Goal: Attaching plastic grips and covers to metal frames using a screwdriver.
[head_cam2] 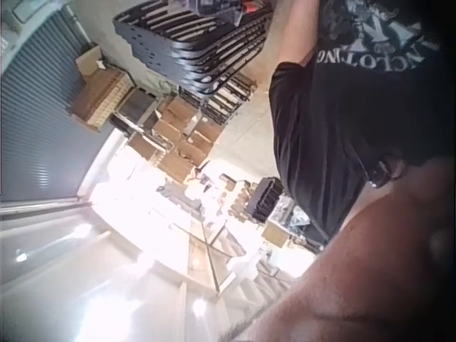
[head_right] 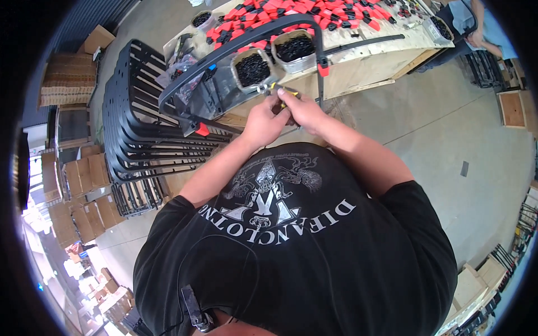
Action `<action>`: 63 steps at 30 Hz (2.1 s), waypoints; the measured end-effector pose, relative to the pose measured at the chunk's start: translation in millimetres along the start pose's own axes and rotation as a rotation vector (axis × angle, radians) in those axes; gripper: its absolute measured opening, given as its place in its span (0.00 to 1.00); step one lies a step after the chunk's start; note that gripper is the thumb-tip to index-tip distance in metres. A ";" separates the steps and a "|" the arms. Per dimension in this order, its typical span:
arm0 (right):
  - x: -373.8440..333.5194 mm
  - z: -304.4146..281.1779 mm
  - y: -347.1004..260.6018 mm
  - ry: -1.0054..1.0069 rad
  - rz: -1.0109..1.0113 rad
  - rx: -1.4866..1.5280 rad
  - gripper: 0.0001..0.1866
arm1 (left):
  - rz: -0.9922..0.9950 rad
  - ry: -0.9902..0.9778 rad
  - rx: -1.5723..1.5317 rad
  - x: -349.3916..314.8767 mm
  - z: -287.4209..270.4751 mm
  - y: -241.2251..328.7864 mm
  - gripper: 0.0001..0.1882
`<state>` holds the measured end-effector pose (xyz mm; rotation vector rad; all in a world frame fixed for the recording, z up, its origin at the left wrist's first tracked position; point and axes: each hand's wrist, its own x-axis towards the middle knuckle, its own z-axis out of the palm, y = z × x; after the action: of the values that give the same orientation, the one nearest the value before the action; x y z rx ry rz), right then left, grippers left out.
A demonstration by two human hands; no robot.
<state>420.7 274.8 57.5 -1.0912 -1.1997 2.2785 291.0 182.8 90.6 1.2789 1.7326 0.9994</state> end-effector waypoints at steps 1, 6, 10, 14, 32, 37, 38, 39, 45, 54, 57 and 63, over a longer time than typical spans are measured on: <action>2.9 -20.3 -15.8 0.017 0.033 -0.032 0.22 | 0.007 0.063 0.085 7.3 12.5 9.2 0.18; -3.3 -101.4 -46.7 -0.054 -0.075 -0.052 0.23 | -0.237 0.129 -0.303 64.3 67.2 10.2 0.21; 7.7 -129.1 -48.4 -0.110 -0.070 0.030 0.22 | -0.130 -0.009 -0.372 94.6 98.7 -14.5 0.16; 23.3 -163.5 -54.6 0.019 -0.132 -0.109 0.23 | -0.214 0.074 0.027 108.7 98.2 -24.2 0.17; 111.9 -195.4 -51.6 0.443 -0.138 0.012 0.24 | -0.502 -0.019 -0.771 160.4 107.8 23.4 0.25; 120.4 -193.6 -46.4 0.527 -0.081 -0.054 0.29 | -0.536 -0.065 -0.703 164.3 101.9 33.0 0.16; 122.2 -193.8 -45.3 0.563 -0.083 -0.035 0.34 | -0.512 -0.072 -0.734 165.0 100.8 34.0 0.14; 123.9 -193.1 -43.6 0.535 -0.061 -0.036 0.34 | -0.537 -0.066 -0.718 165.7 99.6 34.7 0.14; 128.7 -194.9 -35.0 0.479 -0.013 0.075 0.33 | -0.567 -0.092 -0.770 171.0 93.5 31.6 0.14; 119.4 -198.0 -30.0 0.418 -0.052 0.202 0.21 | -0.576 -0.124 -0.769 168.5 90.6 28.7 0.13; 121.4 -203.1 -32.4 0.457 -0.048 -0.017 0.28 | -0.590 -0.127 -0.761 170.1 89.1 29.0 0.13; 118.0 -220.1 -67.0 0.325 -0.310 -0.355 0.26 | -0.567 -0.099 -0.826 166.9 92.5 6.5 0.13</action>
<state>508.9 505.1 -20.4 -1.2357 -1.5415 1.6238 339.6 359.9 38.6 0.2797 1.2567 1.0948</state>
